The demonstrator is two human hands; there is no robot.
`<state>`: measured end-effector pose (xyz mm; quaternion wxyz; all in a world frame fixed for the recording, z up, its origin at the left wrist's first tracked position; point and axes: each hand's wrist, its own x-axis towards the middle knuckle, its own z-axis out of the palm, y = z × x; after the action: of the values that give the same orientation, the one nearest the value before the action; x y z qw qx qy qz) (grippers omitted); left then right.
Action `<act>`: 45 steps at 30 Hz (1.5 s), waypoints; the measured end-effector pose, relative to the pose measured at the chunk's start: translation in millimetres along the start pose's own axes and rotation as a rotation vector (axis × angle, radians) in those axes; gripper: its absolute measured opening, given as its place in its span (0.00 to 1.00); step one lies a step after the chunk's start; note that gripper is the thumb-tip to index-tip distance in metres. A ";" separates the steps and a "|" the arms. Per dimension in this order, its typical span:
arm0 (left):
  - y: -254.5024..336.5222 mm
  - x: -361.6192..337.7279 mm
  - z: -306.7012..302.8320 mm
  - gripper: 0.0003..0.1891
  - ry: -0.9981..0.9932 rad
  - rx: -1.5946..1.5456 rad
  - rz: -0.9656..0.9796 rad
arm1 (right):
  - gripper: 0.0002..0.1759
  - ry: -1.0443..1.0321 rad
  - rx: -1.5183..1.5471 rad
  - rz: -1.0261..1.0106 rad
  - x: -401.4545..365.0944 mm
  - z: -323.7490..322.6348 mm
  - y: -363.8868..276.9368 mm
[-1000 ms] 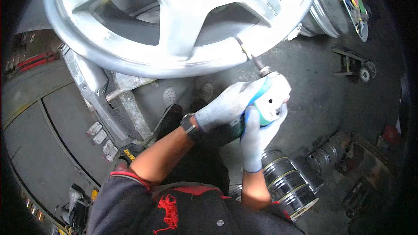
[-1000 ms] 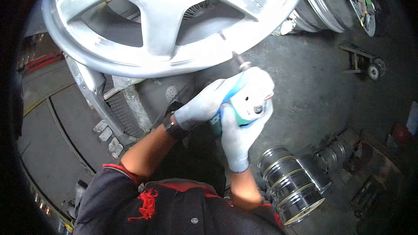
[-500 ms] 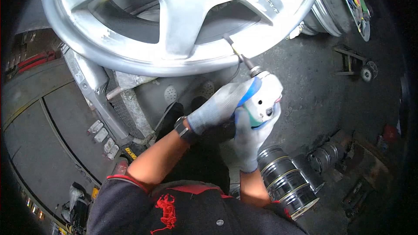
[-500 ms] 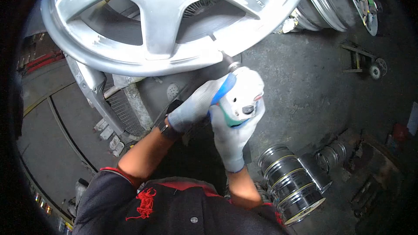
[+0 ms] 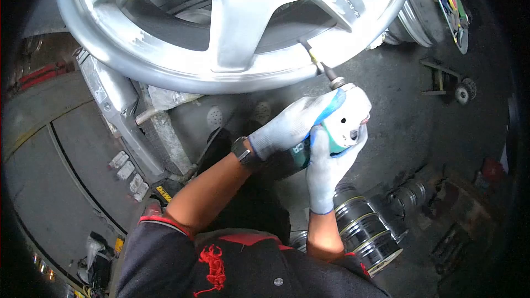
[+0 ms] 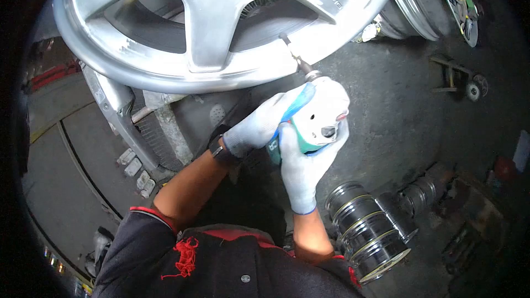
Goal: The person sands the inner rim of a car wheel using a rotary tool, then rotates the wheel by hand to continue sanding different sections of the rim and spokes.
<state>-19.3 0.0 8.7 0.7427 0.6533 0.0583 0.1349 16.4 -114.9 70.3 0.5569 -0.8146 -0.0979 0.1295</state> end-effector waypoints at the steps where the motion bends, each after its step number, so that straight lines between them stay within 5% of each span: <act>1: -3.2 -8.2 -1.2 0.26 -0.003 0.003 -0.004 | 0.51 -0.013 0.040 0.009 -6.6 4.4 0.1; 3: -3.7 -26.3 -4.6 0.24 0.052 0.242 0.137 | 0.51 -0.027 0.085 0.022 -20.5 12.3 0.2; 4: 23.2 -21.0 -12.4 0.23 0.011 -0.384 -0.204 | 0.52 -0.050 0.132 0.046 -27.3 14.6 -0.2; 8: 29.3 -38.2 -16.8 0.27 0.094 -0.536 -0.423 | 0.53 -0.121 0.253 0.062 -43.6 22.5 0.7; 12: 34.3 -48.0 -19.3 0.28 0.117 -0.187 -0.220 | 0.52 -0.154 0.331 0.099 -49.0 23.1 3.6; 14: 50.2 -39.9 -16.5 0.25 0.125 -0.289 -0.591 | 0.51 -0.170 0.333 0.085 -46.3 17.2 10.9; 17: 34.8 -26.9 -4.2 0.23 -0.006 -0.147 -0.362 | 0.48 -0.150 0.422 0.115 -35.7 4.9 14.9; 18: 14.9 -18.1 0.9 0.21 -0.085 0.169 -0.129 | 0.47 -0.092 0.340 0.102 -27.6 0.5 13.7; 21: 23.9 18.0 9.7 0.21 -0.081 -0.172 -0.331 | 0.47 -0.011 0.154 0.029 1.5 -13.5 12.6; 22: 16.8 32.7 16.2 0.21 -0.112 -0.455 -0.342 | 0.46 0.035 0.085 -0.024 8.9 -17.5 15.5; 25: 26.5 48.1 20.1 0.22 -0.099 -0.602 -0.217 | 0.46 0.095 0.003 -0.093 18.4 -22.3 17.2; 27: 22.9 40.6 14.9 0.22 -0.105 -0.577 -0.297 | 0.49 0.061 0.045 -0.050 17.8 -19.3 12.8; 30: 17.5 13.9 7.7 0.22 -0.019 -0.078 0.062 | 0.51 0.042 0.187 0.047 -1.0 -2.1 6.0; 31: 18.2 6.2 4.4 0.22 -0.020 -0.075 0.061 | 0.51 0.042 0.190 0.048 -7.9 -0.1 7.4; 34: 14.6 -19.3 -6.6 0.26 0.012 -0.263 -0.332 | 0.54 -0.080 0.270 0.059 -28.1 9.2 9.5; 38: 14.3 -21.8 -1.5 0.24 0.069 -0.168 -0.262 | 0.52 -0.164 0.250 0.056 -21.1 3.7 -3.7; 41: 28.7 1.5 -2.9 0.23 -0.013 -0.028 -0.095 | 0.49 -0.018 0.079 0.040 -4.8 -3.3 -2.4; 45: 29.2 11.2 -2.4 0.23 -0.059 -0.453 -0.232 | 0.49 -0.010 0.074 0.042 0.4 -0.6 -5.4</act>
<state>-12.8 8.6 38.1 0.8819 0.4630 0.0796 0.0395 16.9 -113.3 75.4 0.5833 -0.7946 -0.0784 0.1487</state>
